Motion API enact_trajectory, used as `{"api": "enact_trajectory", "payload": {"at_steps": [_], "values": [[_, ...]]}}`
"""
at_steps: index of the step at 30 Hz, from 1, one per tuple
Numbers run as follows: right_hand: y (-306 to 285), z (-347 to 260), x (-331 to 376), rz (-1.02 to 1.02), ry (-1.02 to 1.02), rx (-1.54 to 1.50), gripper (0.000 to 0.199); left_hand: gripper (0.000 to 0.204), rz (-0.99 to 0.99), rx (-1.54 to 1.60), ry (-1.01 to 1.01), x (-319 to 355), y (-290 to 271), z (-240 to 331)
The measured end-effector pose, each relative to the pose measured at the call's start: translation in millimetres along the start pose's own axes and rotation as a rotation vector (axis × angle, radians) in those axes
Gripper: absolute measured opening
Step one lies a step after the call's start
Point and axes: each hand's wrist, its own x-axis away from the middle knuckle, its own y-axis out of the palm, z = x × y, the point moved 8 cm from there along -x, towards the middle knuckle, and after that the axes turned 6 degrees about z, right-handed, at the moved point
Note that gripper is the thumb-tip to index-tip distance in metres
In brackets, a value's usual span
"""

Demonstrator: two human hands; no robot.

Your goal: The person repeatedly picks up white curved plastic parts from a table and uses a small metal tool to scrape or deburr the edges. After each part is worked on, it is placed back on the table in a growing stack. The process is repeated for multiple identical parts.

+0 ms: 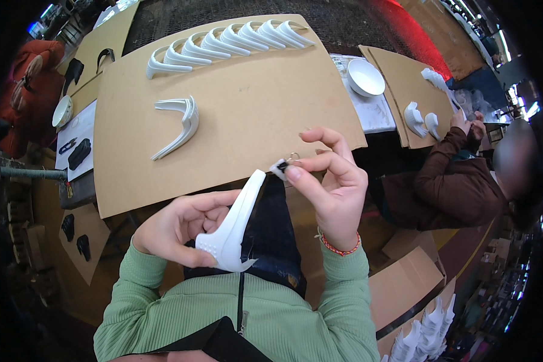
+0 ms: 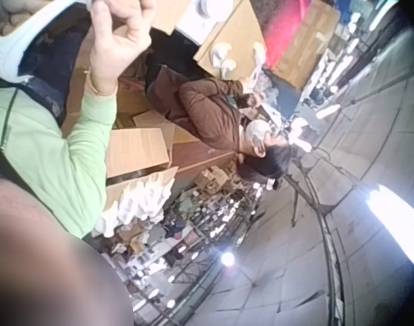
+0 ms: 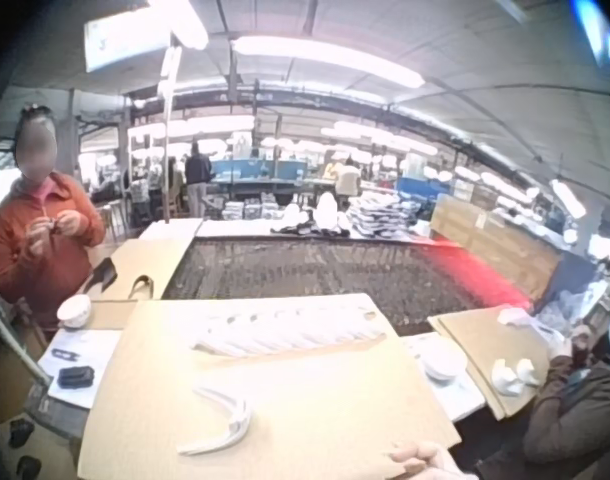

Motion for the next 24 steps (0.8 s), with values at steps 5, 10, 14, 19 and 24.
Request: {"api": "enact_trajectory", "payload": {"at_steps": [5,10,14,19,24], "values": [[-3,-9,10,-0.022,-0.137,-0.149,0.011,0.043,0.245,0.032,0.022,-1,-32,0],[19,-18,23,-0.158,-0.255,0.005,0.018,0.040,0.351,0.230,0.065,-14,-33,-10],[29,-17,22,-0.172,-0.273,0.102,0.018,0.032,0.315,0.246,0.061,-12,-23,-10],[33,-22,23,-0.173,-0.353,0.214,0.018,0.024,0.296,0.066,0.082,-6,-17,-6],[35,-20,22,-0.199,-0.308,0.205,0.017,0.024,0.288,0.010,0.064,-3,-11,-5]]}}
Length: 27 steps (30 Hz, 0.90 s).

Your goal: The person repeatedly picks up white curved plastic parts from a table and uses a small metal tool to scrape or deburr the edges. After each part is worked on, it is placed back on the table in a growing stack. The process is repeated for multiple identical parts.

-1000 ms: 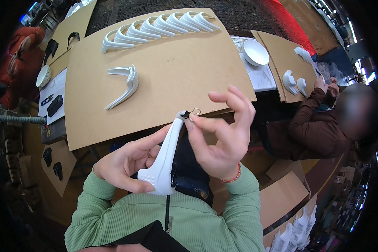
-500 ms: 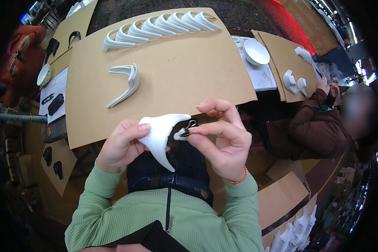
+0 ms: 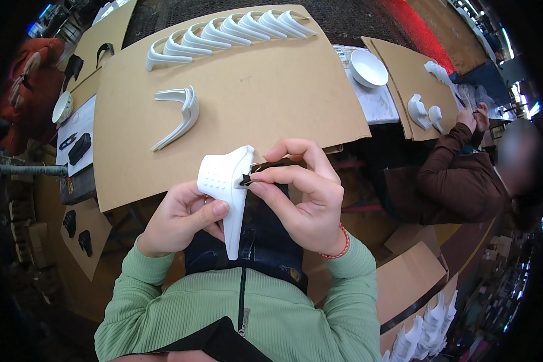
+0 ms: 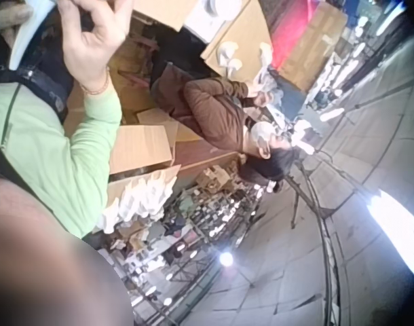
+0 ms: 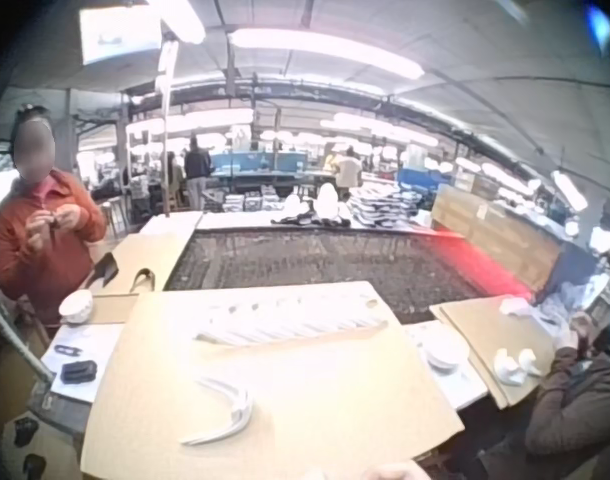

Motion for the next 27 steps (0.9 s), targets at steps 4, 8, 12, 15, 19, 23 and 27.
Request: {"api": "enact_trajectory", "payload": {"at_steps": [4,8,12,15,19,23,27], "values": [[3,0,0,-0.029,0.009,-0.011,0.017,0.025,-0.016,-0.059,-0.032,1,2,1],[3,-2,-1,-0.040,-0.011,-0.009,0.018,0.027,-0.020,-0.052,-0.052,2,4,1],[5,-5,-2,-0.094,-0.048,0.031,0.017,0.028,-0.022,-0.022,-0.074,2,5,1],[3,-7,-3,-0.062,-0.088,0.064,0.020,0.029,-0.031,0.011,-0.083,2,7,0],[2,-9,-2,-0.064,-0.126,0.100,0.021,0.029,-0.037,0.025,-0.090,1,7,-1],[1,-11,-1,-0.066,-0.163,0.135,0.022,0.029,-0.027,0.064,-0.092,0,8,-2],[1,-13,0,-0.074,-0.183,0.156,0.023,0.029,-0.027,0.078,-0.088,-1,8,-1]]}}
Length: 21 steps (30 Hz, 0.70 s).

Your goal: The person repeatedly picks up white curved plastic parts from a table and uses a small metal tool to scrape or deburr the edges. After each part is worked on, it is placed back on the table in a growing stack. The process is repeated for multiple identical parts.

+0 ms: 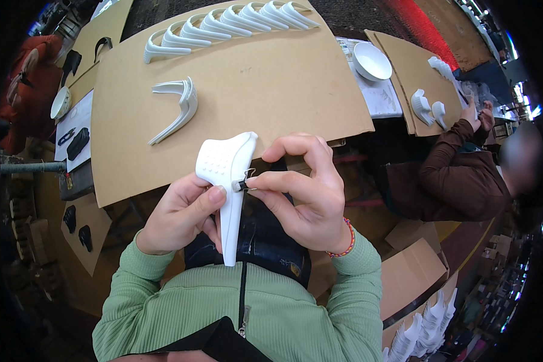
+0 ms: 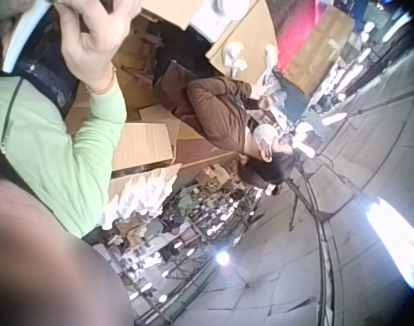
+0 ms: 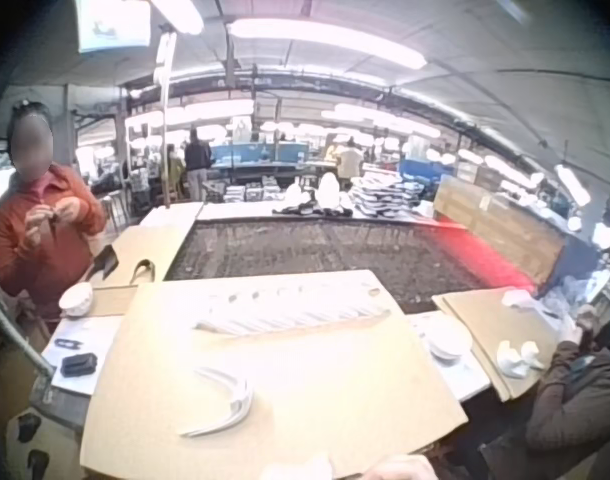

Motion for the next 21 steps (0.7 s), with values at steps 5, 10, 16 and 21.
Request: {"api": "enact_trajectory", "payload": {"at_steps": [5,10,16,21], "values": [[-1,-2,1,-0.012,-0.005,0.013,0.024,0.030,0.023,0.000,0.014,-1,0,1],[0,-5,3,-0.034,-0.025,0.012,0.024,0.030,0.063,0.009,0.038,-1,-1,2],[1,-8,6,-0.046,-0.030,-0.009,0.023,0.029,0.089,-0.004,0.065,-1,-2,5],[2,-13,8,-0.082,-0.039,0.010,0.022,0.028,0.126,-0.023,0.107,0,-2,8]]}}
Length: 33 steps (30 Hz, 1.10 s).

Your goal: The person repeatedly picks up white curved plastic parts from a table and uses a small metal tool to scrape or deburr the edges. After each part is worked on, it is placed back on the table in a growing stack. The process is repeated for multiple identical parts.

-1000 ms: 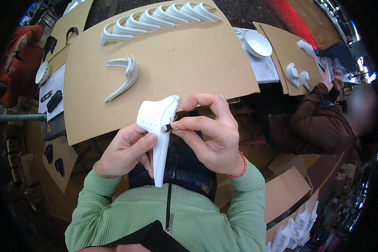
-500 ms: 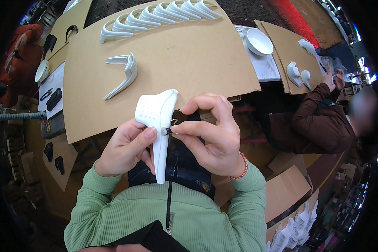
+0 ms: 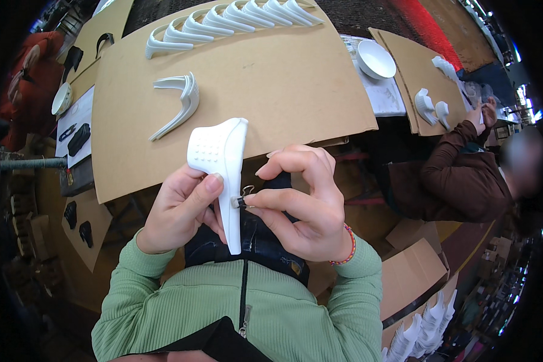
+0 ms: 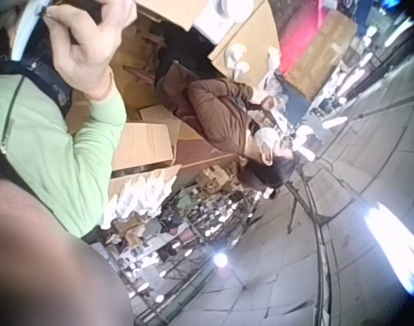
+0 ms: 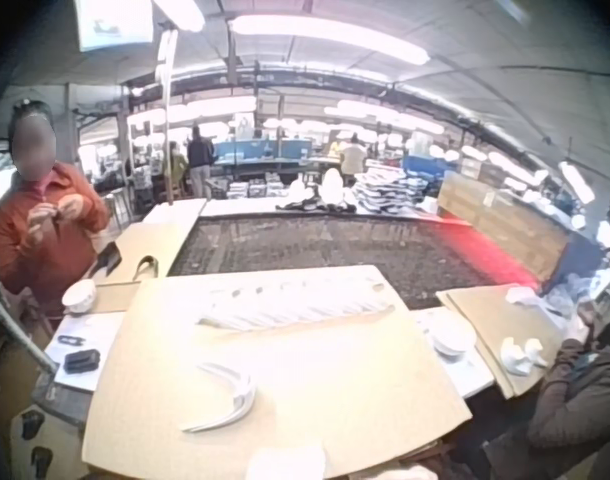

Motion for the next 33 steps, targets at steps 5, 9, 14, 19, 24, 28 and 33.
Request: {"api": "enact_trajectory", "payload": {"at_steps": [5,9,14,19,24,28,33], "values": [[3,-3,2,-0.021,-0.023,-0.009,0.022,0.028,0.027,-0.057,0.069,1,0,5],[5,-6,3,-0.050,-0.030,-0.008,0.023,0.028,0.032,-0.077,0.083,2,-1,7],[8,-9,5,-0.117,-0.034,-0.011,0.024,0.028,0.047,-0.085,0.096,1,-4,8],[10,-13,7,-0.140,-0.062,0.005,0.023,0.029,0.070,-0.089,0.115,0,-7,10],[10,-17,8,-0.142,-0.091,-0.027,0.021,0.030,0.097,-0.063,0.116,-1,-9,11],[13,-15,10,-0.251,-0.074,-0.176,0.017,0.029,0.074,0.001,0.127,-2,-15,11],[-13,22,5,0.216,0.220,-0.555,0.017,0.026,-0.080,0.102,0.185,-3,-10,4]]}}
